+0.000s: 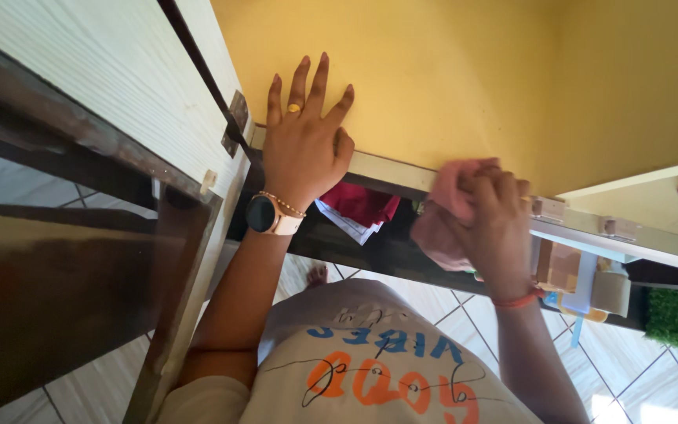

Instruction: The person cleans the interior of a yellow cabinet using a pink cloth. They wipe the bottom shelf and the inner surfaces of the cabinet doors, moving around various items like bottles and a roll of paper to reach different areas.

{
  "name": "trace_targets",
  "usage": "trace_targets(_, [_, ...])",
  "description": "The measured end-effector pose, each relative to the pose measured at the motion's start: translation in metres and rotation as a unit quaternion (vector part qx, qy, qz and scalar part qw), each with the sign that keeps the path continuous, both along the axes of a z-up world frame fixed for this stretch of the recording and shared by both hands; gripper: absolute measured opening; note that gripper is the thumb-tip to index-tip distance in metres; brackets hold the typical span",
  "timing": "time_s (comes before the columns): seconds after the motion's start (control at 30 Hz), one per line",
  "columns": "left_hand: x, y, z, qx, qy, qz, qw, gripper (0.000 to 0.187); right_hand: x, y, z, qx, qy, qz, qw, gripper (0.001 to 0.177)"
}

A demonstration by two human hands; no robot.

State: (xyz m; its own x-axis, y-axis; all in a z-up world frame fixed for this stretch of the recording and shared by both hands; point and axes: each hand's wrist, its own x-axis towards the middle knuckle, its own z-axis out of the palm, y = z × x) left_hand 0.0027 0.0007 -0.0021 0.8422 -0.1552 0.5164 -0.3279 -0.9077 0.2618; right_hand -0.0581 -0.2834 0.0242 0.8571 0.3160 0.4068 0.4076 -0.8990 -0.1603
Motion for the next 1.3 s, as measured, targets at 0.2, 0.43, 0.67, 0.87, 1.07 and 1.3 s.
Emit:
trace_targets(0.2, [0.001, 0.003, 0.002, -0.007, -0.002, -0.008, 1.000, 0.051, -0.003, 0.007, -0.001, -0.030, -0.022, -0.042, 0.998, 0.048])
trace_targets(0.43, [0.001, 0.005, 0.004, -0.007, -0.003, -0.004, 1.000, 0.052, 0.011, 0.072, -0.012, -0.062, -0.055, 0.004, 0.997, 0.032])
trace_targets(0.67, [-0.001, 0.005, 0.002, -0.011, -0.001, 0.001, 1.000, 0.051, 0.017, 0.119, -0.004, -0.029, -0.096, 0.064, 0.993, 0.028])
trace_targets(0.87, [0.000, 0.004, 0.001, -0.006, -0.012, -0.002, 1.000, 0.052, 0.012, 0.076, -0.002, 0.012, -0.041, 0.087, 0.995, 0.043])
trace_targets(1.07, [0.004, 0.002, 0.006, -0.005, 0.001, 0.000, 1.000, 0.051, 0.007, 0.013, -0.006, 0.008, 0.011, -0.002, 1.000, 0.043])
trace_targets(1.3, [0.010, 0.002, 0.011, -0.011, 0.002, 0.001, 1.000, 0.052, 0.016, 0.018, -0.001, -0.032, 0.020, -0.043, 0.998, 0.041])
